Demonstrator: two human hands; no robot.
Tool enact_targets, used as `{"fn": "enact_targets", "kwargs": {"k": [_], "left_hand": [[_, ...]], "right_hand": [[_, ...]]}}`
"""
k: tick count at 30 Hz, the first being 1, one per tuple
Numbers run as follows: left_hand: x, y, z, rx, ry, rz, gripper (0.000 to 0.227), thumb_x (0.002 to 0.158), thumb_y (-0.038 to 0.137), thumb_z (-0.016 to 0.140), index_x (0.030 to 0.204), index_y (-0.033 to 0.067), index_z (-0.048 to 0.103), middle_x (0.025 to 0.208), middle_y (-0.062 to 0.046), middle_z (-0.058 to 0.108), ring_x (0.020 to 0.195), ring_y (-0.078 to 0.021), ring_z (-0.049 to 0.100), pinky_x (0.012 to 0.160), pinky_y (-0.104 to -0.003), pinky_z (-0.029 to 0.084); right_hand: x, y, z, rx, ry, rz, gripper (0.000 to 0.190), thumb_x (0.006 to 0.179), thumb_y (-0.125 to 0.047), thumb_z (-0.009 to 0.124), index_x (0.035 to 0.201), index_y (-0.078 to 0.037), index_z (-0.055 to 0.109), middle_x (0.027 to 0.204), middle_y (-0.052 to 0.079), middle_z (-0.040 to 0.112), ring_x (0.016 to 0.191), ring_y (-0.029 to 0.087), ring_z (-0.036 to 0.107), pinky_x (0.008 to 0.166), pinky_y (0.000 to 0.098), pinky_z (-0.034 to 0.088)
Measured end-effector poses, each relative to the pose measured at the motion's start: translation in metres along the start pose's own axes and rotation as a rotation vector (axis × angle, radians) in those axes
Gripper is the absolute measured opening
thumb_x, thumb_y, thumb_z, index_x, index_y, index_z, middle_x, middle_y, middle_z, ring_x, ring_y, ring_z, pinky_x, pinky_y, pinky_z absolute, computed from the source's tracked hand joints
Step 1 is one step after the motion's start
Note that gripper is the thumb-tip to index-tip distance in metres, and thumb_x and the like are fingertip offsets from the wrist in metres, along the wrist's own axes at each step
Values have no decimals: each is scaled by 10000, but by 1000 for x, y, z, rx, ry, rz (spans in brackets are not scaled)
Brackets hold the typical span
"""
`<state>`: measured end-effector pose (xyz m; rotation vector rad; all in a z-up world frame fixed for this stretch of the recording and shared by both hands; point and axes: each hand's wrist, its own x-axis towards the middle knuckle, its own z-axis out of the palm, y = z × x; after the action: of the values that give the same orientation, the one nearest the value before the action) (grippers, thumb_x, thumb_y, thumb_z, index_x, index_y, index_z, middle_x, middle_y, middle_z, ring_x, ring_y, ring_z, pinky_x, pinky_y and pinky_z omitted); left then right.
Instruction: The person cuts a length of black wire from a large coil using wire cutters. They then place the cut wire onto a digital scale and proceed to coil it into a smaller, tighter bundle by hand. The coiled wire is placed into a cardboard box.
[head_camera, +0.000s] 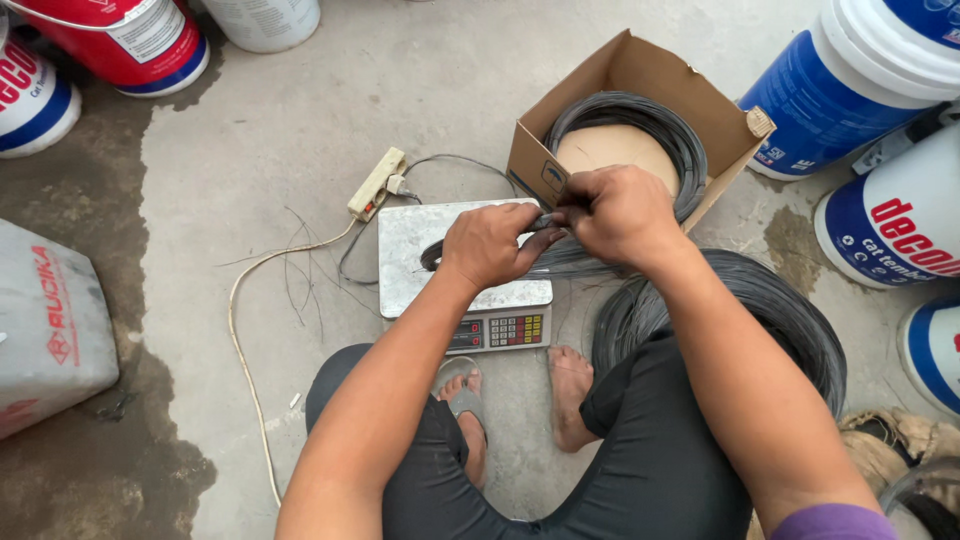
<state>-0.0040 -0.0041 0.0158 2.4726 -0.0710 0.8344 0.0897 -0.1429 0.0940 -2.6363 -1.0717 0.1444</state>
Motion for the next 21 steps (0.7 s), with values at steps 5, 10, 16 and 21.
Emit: {"fn": "enact_targets", "kwargs": {"k": [5,10,16,21], "left_hand": [[-1,1,4,54,-12,26,288,809,468,531,811,181,528,587,-15,551,567,-244,615,511,-348,497],[-3,6,-2,99,-57,1,398,798,476,536,1062,196,437,564,-16,549,543,-253,617,521,-373,513],[-7,-1,7,103,14,41,400,807,473,542,1145,273,465,614,48,531,581,-192,610,520,-318,514],[-11,-8,9,40,56,-10,419,790,438,580,1172,296,479,757,78,616,619,-209,623,551,-337,525]], "right_hand": [[28,8,1,214,-268,174,84,667,-268,690,738,-223,685,716,44,654,832,256,628,708,367,468],[55,15,2,332,-486,161,110,632,-194,714,739,-168,711,689,119,649,737,269,624,686,358,460],[70,38,33,568,-549,173,203,529,-192,781,719,-155,719,595,67,590,625,185,555,605,302,432],[49,25,17,408,-88,-181,186,561,-214,794,716,-226,691,993,41,590,999,354,493,923,449,368]]}}
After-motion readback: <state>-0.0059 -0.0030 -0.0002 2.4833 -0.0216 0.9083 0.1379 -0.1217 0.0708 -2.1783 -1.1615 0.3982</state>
